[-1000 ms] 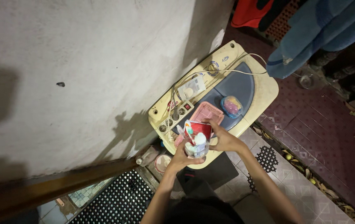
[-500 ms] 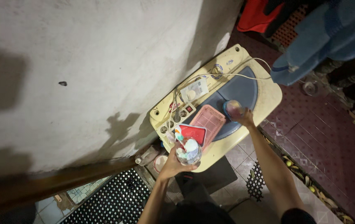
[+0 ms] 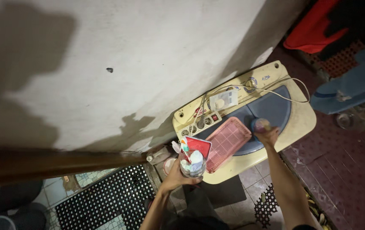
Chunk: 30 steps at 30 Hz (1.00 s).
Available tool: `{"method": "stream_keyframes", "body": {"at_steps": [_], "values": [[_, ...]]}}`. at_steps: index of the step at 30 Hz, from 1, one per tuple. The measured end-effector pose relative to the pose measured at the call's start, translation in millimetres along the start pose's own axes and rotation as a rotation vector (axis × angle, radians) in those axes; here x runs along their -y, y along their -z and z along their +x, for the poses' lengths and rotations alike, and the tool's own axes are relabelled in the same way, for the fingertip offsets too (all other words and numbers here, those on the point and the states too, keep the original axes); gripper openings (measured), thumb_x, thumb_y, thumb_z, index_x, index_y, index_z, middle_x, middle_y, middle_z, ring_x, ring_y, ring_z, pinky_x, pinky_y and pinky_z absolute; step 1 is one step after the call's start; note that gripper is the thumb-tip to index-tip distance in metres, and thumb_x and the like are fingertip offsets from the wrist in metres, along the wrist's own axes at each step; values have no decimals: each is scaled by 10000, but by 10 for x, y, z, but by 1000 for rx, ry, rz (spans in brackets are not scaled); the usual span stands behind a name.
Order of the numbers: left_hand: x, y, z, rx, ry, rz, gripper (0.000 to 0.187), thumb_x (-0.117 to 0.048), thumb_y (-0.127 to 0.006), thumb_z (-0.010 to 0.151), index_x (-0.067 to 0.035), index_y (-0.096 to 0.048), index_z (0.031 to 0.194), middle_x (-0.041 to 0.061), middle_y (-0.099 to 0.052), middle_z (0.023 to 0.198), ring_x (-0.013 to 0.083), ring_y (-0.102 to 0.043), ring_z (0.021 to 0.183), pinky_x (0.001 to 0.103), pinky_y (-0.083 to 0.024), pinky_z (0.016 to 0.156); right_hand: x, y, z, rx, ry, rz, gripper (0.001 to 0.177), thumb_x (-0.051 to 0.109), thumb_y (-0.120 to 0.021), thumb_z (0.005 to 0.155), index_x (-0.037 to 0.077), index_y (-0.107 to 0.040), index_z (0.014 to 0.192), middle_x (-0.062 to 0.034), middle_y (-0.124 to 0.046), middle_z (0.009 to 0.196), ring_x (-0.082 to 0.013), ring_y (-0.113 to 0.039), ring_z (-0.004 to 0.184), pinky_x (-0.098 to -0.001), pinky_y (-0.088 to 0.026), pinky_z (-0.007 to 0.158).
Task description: The person sits on the floor and washes various bathroom items, including a pink plastic tray, a pink cup, toothbrushes, and several bottles of toiletries. They use a pink cup to scoop water from a large black bucket and rinse each item before placing them in a green basket or on a nearby surface.
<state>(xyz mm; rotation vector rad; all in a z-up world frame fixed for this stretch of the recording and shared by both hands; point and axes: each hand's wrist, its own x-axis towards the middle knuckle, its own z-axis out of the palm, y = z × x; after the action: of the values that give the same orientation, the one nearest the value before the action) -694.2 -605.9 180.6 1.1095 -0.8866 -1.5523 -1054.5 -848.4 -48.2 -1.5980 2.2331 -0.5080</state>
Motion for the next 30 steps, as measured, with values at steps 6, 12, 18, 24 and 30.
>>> {"method": "stream_keyframes", "body": {"at_steps": [6,12,18,24,30], "values": [[39,186,-207,-51,20,-66,862,-87,-821,511,-23,-386,1252,76,-531,1130,161,-525,1033,297,-420,920,-184,118,-62,65,-67,8,1046,440,-851,393,-9,-370,1206,-214,-475,1137,-362,-477,1042,-394,-421,857],[99,340,-509,-129,-19,-39,885,-100,-820,485,-48,-385,1254,51,-503,1153,160,-486,1065,302,-387,932,-398,235,-198,40,-203,380,900,363,-851,433,33,-397,1136,-134,-534,1039,-248,-531,903,-339,-463,773],[55,548,-898,-156,-24,-55,859,-121,-827,510,-36,-411,1257,64,-508,1164,178,-485,1089,311,-376,967,-8,868,-126,517,-610,1642,644,259,-755,411,-8,-523,949,-143,-616,915,-283,-613,777,-396,-516,636],[115,909,-1505,-294,-64,-168,947,-129,-829,485,-76,-324,1285,34,-469,1198,150,-449,1121,298,-348,979,881,1021,-1356,365,360,766,540,-23,-695,642,21,-448,1120,-73,-513,1113,-153,-521,953,-266,-456,772],[223,1481,-2170,-423,-120,-74,890,-102,-831,504,-20,-381,1268,63,-500,1187,163,-466,1110,306,-360,977,1951,746,-2782,691,302,779,655,8,-697,551,84,-438,1147,-26,-515,966,-154,-543,790,-290,-483,564]]}}
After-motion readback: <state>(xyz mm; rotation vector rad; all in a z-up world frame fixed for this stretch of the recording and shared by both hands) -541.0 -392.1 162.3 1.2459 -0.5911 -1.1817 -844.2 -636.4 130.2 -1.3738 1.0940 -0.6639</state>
